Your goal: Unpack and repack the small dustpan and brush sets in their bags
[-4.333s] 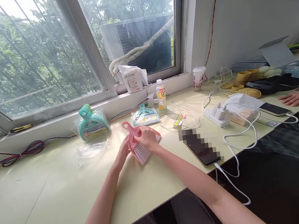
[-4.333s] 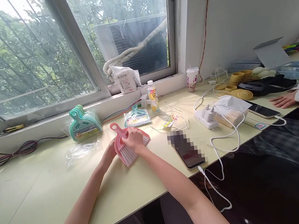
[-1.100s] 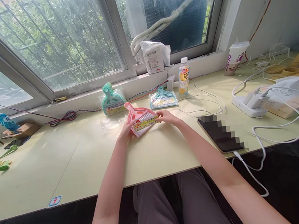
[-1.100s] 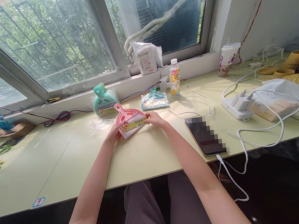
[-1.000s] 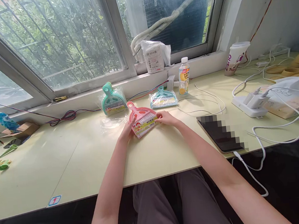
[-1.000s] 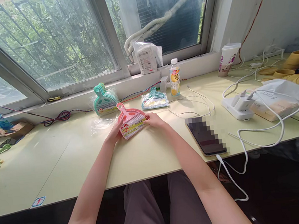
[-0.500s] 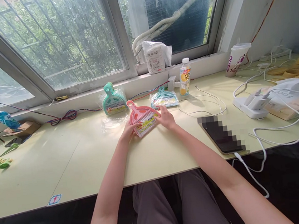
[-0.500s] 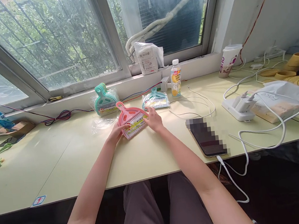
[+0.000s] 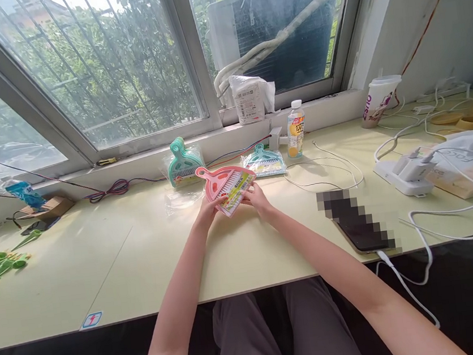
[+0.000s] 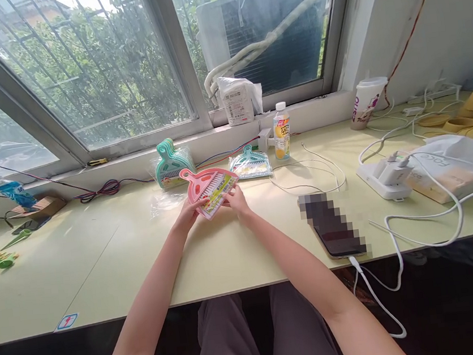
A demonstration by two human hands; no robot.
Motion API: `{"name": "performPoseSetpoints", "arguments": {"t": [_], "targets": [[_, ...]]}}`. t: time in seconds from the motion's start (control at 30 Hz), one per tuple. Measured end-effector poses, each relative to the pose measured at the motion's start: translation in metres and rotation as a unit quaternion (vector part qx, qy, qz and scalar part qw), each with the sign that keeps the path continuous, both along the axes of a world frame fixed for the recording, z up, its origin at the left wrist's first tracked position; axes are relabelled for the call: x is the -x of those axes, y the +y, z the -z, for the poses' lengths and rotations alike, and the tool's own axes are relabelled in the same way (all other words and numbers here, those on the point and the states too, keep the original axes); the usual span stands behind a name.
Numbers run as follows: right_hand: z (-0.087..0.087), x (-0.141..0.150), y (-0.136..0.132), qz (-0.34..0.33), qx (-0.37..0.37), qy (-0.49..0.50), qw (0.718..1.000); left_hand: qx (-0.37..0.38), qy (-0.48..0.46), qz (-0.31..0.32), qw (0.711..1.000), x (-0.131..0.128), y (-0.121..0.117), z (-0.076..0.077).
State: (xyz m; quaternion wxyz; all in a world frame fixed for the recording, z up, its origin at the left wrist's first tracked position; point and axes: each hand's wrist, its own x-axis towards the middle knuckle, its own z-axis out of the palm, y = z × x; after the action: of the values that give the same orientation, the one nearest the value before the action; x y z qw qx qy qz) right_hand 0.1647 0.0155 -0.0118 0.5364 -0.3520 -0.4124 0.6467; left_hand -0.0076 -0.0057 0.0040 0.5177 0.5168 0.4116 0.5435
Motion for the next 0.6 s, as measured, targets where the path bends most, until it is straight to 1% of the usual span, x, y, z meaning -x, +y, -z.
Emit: {"name": "performPoseSetpoints", "arguments": {"t": [0.1,0.17,0.2,0.23,0.27,0.3,0.33,0.37,0.4,0.43,0.47,0.57,0.6], "targets": [[0.0,-0.006,0.004,0.013,0.017,-0.011,1.0,0.022,0.045,0.012,0.999,-0.004,-0.003,-0.004],[0.0,-0.009,0.006,0.025,0.022,-0.01,0.999,0.034,0.071,0.004,0.997,-0.001,-0.002,-0.003],[0.0,-0.009,0.006,0.027,0.019,-0.006,0.999,0.034,0.09,-0.017,0.995,0.002,0.0,-0.002],[-0.001,-0.01,0.007,0.028,0.014,-0.002,1.0,0.028,0.122,-0.052,0.991,0.006,0.003,0.0],[-0.001,-0.011,0.007,0.028,0.007,0.001,1.0,0.014,0.169,-0.104,0.98,0.012,0.005,0.002],[-0.001,-0.011,0.007,0.027,0.002,0.001,1.0,-0.009,0.231,-0.166,0.959,0.018,0.007,0.005],[0.0,-0.012,0.008,0.028,-0.001,-0.002,1.0,-0.041,0.301,-0.224,0.926,0.024,0.009,0.008],[0.0,-0.013,0.008,0.03,-0.001,-0.007,1.0,-0.077,0.365,-0.271,0.887,0.03,0.011,0.012],[0.001,-0.013,0.009,0.034,0.0,-0.011,0.999,-0.107,0.415,-0.297,0.853,0.036,0.012,0.015],[0.002,-0.014,0.01,0.037,0.001,-0.014,0.999,-0.123,0.453,-0.304,0.829,0.041,0.013,0.018],[0.002,-0.015,0.011,0.04,0.001,-0.014,0.999,-0.126,0.481,-0.298,0.815,0.045,0.013,0.021],[0.003,-0.018,0.014,0.047,-0.004,-0.005,0.999,-0.081,0.555,-0.229,0.795,0.049,0.014,0.028],[0.004,-0.019,0.015,0.051,-0.004,-0.003,0.999,-0.075,0.58,-0.205,0.784,0.048,0.014,0.03]]}}
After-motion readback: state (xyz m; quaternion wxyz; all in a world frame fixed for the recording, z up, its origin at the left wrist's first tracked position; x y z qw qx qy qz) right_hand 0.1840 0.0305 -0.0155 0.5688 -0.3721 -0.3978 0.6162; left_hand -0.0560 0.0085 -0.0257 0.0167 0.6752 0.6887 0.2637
